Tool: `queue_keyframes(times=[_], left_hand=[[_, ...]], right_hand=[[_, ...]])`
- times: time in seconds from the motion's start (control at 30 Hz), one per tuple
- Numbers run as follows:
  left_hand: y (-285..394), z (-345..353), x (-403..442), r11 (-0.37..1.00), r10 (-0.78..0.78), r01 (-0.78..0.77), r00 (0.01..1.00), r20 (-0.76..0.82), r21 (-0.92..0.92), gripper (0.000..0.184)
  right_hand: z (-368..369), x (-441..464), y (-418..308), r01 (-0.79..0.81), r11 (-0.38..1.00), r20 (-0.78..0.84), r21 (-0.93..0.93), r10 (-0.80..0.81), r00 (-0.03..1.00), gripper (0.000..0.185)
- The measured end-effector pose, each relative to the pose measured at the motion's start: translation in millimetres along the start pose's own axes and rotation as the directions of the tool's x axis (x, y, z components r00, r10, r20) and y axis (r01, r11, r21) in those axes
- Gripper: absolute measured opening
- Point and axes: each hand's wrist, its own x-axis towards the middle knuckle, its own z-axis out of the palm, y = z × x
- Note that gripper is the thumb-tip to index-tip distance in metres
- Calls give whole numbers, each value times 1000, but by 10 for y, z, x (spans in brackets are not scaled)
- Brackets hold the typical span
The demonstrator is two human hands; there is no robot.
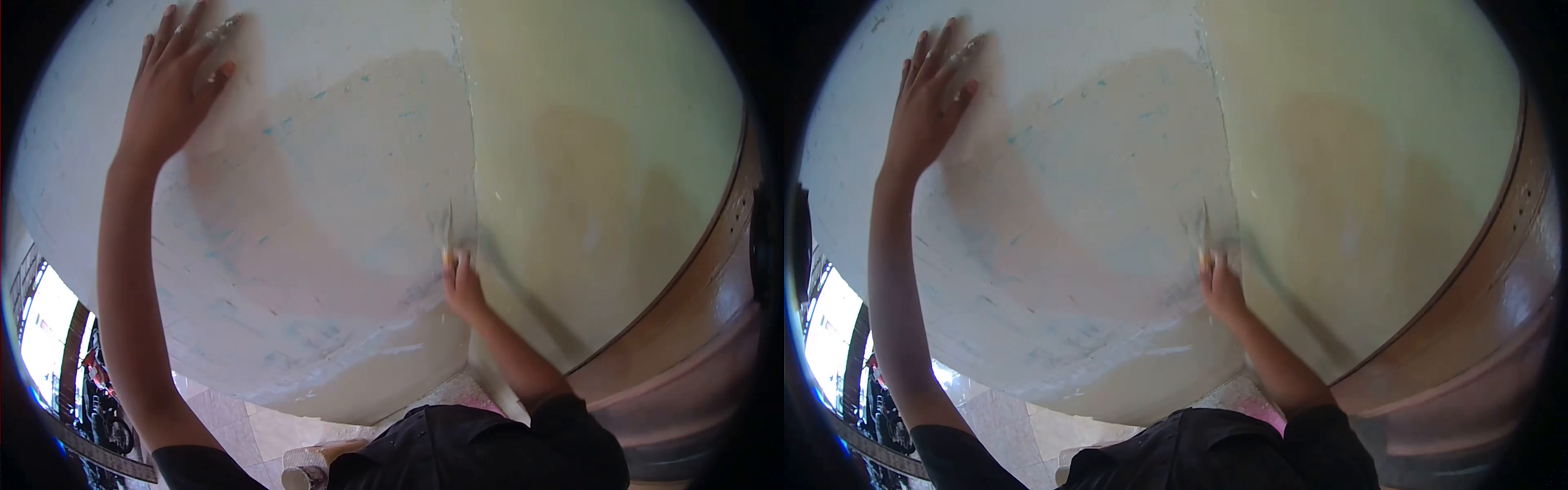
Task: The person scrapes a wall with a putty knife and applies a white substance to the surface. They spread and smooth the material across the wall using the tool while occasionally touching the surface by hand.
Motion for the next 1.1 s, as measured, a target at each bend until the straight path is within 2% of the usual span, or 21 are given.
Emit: queue_keyframes(times=[0.07, 0.1, 0.17, 0.2, 0.33, 0.37, 0.47, 0.53, 0.6, 0.63, 0.67, 0.73, 0.77, 0.8, 0.83, 0.87, 0.9, 1.0, 1.03, 1.07, 1.1], left_hand=[[98, -40, 214, 996, 18, -15, 999, -33, 93, 49], [337, -220, 367, 982, -127, 109, 986, 111, 155, 49], [515, -300, 514, 949, -273, 215, 927, 257, 233, 51], [565, -269, 549, 933, -315, 251, 917, 245, 258, 53], [581, -191, 585, 903, -364, 281, 902, 232, 325, 57], [-122, 374, 386, 974, 95, -48, 973, -208, 222, 47], [-186, 465, 376, 970, 149, -87, 950, -273, 227, 47], [-98, 395, 381, 977, 94, -49, 973, -212, 208, 49], [-143, 434, 363, 976, 108, -53, 960, -258, 212, 52], [-153, 444, 363, 975, 112, -57, 960, -257, 213, 52], [-161, 451, 358, 974, 108, -48, 958, -267, 223, 55], [-177, 476, 319, 972, 99, -35, 957, -271, 232, 57], [-189, 495, 291, 972, 58, 8, 960, -273, 233, 59], [-203, 504, 271, 971, 19, 48, 960, -278, 233, 60], [-247, 534, 236, 972, 20, 45, 961, -275, 228, 60], [-312, 567, 192, 951, -63, 118, 978, -197, 286, 61], [-343, 583, 175, 919, -151, 185, 981, -123, 348, 61], [-348, 528, 196, 943, -165, 172, 985, -50, 285, 64], [-367, 516, 204, 944, -165, 170, 985, -43, 284, 64], [-395, 510, 202, 940, -223, 209, 975, 22, 269, 65], [-410, 521, 192, 935, -276, 246, 957, 89, 255, 66]], right_hand=[[125, -494, 615, 112, 989, -22, 93, -111, 994, 43], [115, -575, 768, 158, 977, -52, 142, -152, 987, 44], [-107, -510, 710, 122, 976, -43, 178, -116, 992, 45], [-210, -523, 655, 71, 974, -38, 217, -64, 997, 45], [-554, 110, 135, 296, 929, -180, 222, -260, 949, 44], [-568, 233, 14, 360, 906, -238, 220, -308, 921, 44], [-516, 397, -236, 333, 887, -221, 319, -272, 936, 44], [-403, 372, -189, 298, 907, -183, 299, -252, 950, 43], [-189, 230, 97, 174, 978, 41, 113, -180, 983, 43], [-142, 95, 223, 136, 980, 80, 147, -149, 986, 44], [-119, -38, 345, 137, 980, 79, 148, -150, 986, 44], [-103, -217, 541, 179, 941, 45, 286, -200, 979, 44], [-63, -207, 625, 334, 919, -99, 210, -320, 942, 44], [-101, -165, 574, 329, 921, -97, 210, -315, 944, 44], [-183, -69, 457, 348, 908, -138, 234, -323, 936, 44], [-263, 47, 339, 369, 894, -180, 255, -331, 926, 43], [-302, 183, 228, 472, 857, -275, 207, -412, 869, 44], [-281, 416, 24, 489, 837, -337, 246, -399, 853, 43], [-350, 424, -91, 344, 899, -192, 270, -300, 934, 44], [-297, 385, -8, 338, 901, -187, 271, -296, 937, 44], [-179, 302, 159, 268, 951, -89, 153, -257, 962, 45]])
